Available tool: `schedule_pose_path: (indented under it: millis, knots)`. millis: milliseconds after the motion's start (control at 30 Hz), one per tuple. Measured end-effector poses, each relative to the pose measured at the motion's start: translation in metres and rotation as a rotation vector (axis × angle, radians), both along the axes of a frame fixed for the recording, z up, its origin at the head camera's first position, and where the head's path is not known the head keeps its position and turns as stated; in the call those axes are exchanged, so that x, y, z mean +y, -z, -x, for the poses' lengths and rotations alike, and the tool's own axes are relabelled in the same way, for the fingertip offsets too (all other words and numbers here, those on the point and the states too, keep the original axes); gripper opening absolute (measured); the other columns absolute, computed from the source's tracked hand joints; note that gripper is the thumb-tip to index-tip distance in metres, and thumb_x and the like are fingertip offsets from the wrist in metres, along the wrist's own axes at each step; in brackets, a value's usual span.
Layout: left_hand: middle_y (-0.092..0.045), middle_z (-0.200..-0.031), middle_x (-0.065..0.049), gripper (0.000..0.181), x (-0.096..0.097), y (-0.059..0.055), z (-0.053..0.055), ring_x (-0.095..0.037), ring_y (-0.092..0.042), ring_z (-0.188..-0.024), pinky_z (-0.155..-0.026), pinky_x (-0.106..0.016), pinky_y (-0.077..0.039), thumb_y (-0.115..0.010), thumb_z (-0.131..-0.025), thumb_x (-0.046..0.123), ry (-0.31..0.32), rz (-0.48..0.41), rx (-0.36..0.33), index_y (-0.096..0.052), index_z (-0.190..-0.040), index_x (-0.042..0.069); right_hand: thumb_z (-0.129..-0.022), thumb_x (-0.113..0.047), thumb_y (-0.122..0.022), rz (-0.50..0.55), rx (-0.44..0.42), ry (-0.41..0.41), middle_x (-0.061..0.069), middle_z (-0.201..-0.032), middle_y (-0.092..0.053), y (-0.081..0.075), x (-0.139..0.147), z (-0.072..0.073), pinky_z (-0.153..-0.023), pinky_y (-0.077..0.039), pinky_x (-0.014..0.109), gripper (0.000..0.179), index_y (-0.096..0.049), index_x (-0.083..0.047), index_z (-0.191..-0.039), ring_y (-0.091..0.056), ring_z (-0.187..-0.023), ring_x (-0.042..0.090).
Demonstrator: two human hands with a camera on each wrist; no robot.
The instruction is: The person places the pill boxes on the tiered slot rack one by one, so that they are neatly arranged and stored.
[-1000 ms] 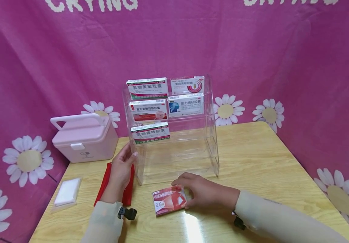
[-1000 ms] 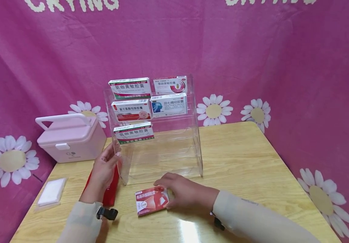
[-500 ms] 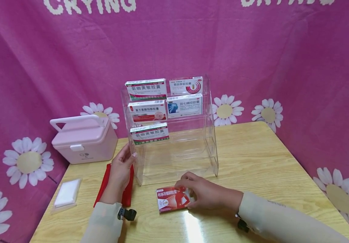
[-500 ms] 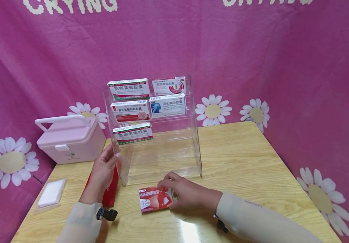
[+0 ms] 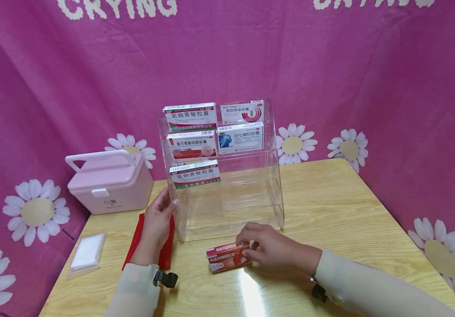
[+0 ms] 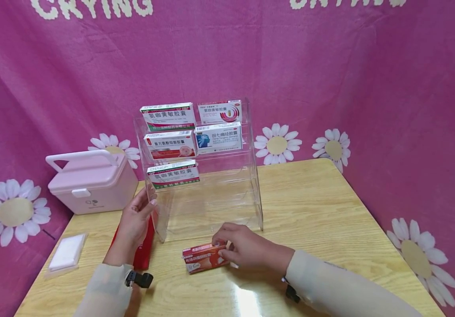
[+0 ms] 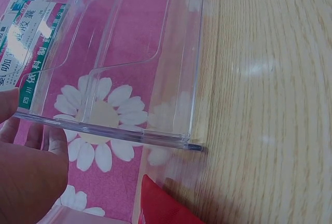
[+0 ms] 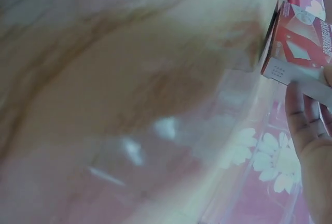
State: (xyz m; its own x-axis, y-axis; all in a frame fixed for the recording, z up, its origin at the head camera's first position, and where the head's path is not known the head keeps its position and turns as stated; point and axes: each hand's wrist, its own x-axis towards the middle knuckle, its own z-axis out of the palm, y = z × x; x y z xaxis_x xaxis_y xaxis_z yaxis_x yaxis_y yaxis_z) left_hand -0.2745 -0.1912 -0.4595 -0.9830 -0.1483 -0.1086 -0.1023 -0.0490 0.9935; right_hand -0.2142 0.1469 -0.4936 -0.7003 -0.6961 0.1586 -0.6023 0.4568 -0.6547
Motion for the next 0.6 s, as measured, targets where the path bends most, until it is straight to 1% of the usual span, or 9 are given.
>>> schedule_pose_path:
  millis: [133, 267, 400, 533, 600]
  knots:
    - [-0.044, -0.173, -0.003, 0.062, 0.000, 0.000, 0.000, -0.024, -0.040, -0.160, -0.131, -0.044, -0.038, -0.063, -0.111, 0.010, -0.001, 0.001, -0.006, -0.048, -0.167, 0.031, -0.105, -0.014, -0.074, 0.018, 0.068, 0.007, -0.008, -0.121, -0.068, -0.006, 0.007, 0.001, -0.083, -0.064, 0.024, 0.020, -0.074, -0.023, -0.123, -0.066, -0.104, 0.006]
    - [-0.044, -0.173, -0.003, 0.062, 0.000, -0.001, 0.000, -0.024, -0.039, -0.161, -0.131, -0.044, -0.038, -0.063, -0.111, 0.010, 0.002, -0.003, -0.007, -0.048, -0.167, 0.032, -0.104, -0.011, -0.075, 0.073, 0.152, 0.026, -0.007, -0.120, -0.070, -0.016, 0.016, 0.006, -0.082, -0.065, 0.028, 0.020, -0.075, -0.022, -0.121, -0.067, -0.103, 0.007]
    - [-0.044, -0.173, -0.003, 0.061, -0.001, -0.001, -0.001, -0.025, -0.039, -0.161, -0.131, -0.044, -0.038, -0.063, -0.111, 0.010, 0.002, -0.003, -0.002, -0.048, -0.166, 0.032, -0.101, -0.007, -0.078, 0.131, 0.211, 0.083, -0.006, -0.118, -0.072, -0.033, 0.024, 0.014, -0.081, -0.066, 0.031, 0.022, -0.076, -0.020, -0.118, -0.068, -0.101, 0.009]
    - [-0.044, -0.173, -0.004, 0.061, 0.000, -0.001, -0.001, -0.025, -0.039, -0.160, -0.131, -0.044, -0.038, -0.063, -0.111, 0.010, 0.004, -0.002, 0.005, -0.048, -0.167, 0.031, -0.097, -0.003, -0.081, 0.175, 0.231, 0.172, -0.005, -0.117, -0.072, -0.057, 0.033, 0.022, -0.085, -0.067, 0.035, 0.025, -0.078, -0.019, -0.117, -0.069, -0.104, 0.012]
    - [-0.044, -0.172, -0.004, 0.062, 0.000, -0.001, -0.001, -0.025, -0.040, -0.160, -0.131, -0.043, -0.038, -0.063, -0.111, 0.009, 0.003, -0.003, 0.006, -0.048, -0.167, 0.030, -0.097, -0.003, -0.081, 0.190, 0.254, 0.208, -0.005, -0.116, -0.072, -0.070, 0.037, 0.028, -0.086, -0.068, 0.036, 0.026, -0.078, -0.019, -0.117, -0.070, -0.103, 0.013]
